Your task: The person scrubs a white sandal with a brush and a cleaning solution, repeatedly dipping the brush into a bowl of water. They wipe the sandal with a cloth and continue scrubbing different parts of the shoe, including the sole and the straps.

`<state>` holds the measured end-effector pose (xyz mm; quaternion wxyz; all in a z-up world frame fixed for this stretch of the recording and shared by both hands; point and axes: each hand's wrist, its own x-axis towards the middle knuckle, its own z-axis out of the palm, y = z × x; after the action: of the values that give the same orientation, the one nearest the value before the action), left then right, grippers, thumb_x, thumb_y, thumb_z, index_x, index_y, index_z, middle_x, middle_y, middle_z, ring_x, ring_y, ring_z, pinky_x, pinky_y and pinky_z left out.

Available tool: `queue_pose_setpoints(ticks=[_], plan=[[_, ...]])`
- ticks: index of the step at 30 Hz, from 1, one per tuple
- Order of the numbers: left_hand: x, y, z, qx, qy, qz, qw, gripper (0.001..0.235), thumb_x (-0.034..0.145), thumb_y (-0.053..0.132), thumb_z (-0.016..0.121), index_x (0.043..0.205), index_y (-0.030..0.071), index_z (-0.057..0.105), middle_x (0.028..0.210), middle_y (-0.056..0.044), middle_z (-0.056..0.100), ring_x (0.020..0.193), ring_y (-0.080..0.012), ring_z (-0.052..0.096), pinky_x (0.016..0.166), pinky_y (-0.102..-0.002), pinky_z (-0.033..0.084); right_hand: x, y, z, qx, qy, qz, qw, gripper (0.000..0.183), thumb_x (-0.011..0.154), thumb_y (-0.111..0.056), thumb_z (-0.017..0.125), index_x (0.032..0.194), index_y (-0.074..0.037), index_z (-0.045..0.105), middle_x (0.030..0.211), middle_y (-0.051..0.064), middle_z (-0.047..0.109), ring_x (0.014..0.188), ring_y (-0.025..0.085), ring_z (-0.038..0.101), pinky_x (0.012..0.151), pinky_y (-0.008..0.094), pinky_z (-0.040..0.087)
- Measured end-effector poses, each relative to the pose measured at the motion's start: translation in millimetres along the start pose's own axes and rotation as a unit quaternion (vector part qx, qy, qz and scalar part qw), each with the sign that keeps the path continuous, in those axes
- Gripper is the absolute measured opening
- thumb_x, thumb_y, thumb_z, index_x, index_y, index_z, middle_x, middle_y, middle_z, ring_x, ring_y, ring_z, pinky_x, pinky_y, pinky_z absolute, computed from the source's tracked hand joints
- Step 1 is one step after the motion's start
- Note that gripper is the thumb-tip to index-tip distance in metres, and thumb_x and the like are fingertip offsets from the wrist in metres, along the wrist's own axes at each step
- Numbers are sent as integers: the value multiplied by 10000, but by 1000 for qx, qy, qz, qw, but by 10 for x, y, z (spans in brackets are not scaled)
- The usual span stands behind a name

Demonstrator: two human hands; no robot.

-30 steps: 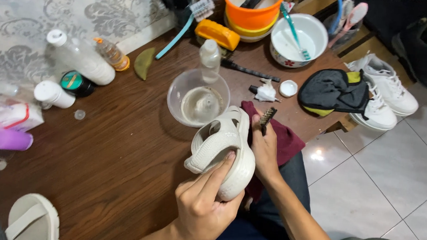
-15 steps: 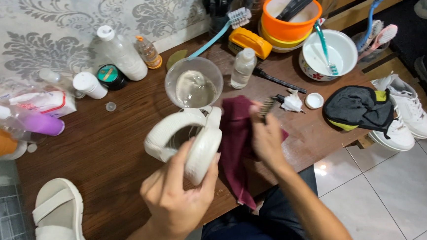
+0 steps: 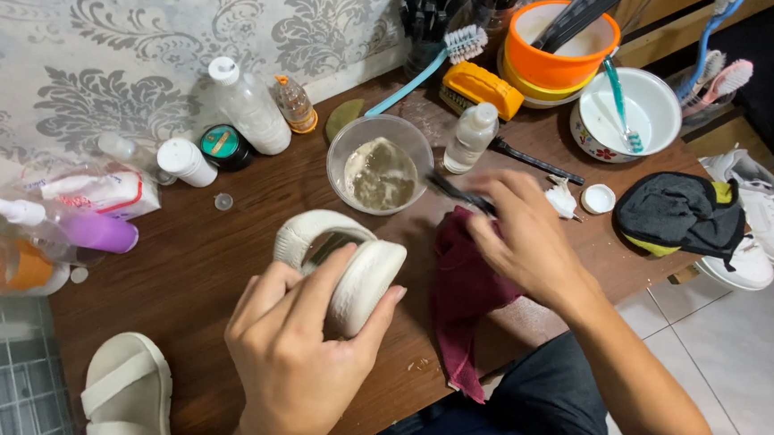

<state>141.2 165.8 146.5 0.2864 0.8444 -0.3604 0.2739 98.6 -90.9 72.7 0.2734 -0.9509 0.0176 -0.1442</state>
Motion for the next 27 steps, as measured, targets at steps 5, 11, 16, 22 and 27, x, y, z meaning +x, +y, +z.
queue_pose_setpoints(ticks=[5,11,16,22,27], plan=[[65,-24,3,-31,17,-11,999,418,802,327,936,1032,35,743,786,-93,694,662,-267,571,658,-422,492,701,58,452,-164,-126,5,978,446,989,-247,556,1418,-126,569,1042,169,620,735,446,684,551,549,525],[48,-3,135,-70,-37,-15,997,411,792,307,927,1060,77,718,768,-50,710,685,-252,579,620,-397,506,900,216,818,-300,-150,-11,942,218,907,16,550,1078,-64,660,1041,151,573,675,310,654,418,426,471],[0,-41,54,-66,-106,-25,992,411,763,339,920,1013,97,700,742,-60,702,686,-246,596,576,-406,495,911,301,1106,-387,-173,-18,905,368,979,-148,561,1341,-84,544,1238,170,613,838,214,639,506,280,535],[-75,-211,-84,-12,-212,-62,975,417,702,341,861,1050,173,703,780,-84,703,787,-288,625,662,-462,490,864,210,868,-447,-142,-21,883,231,1069,-232,509,951,-120,673,1236,128,599,548,73,424,472,255,417],[25,-140,-66,-49,-64,-13,997,434,748,386,935,950,78,706,761,-59,655,760,-269,569,720,-423,383,780,-57,389,-280,-96,-40,954,352,961,-146,481,1176,-168,759,919,89,666,576,316,670,410,491,499]])
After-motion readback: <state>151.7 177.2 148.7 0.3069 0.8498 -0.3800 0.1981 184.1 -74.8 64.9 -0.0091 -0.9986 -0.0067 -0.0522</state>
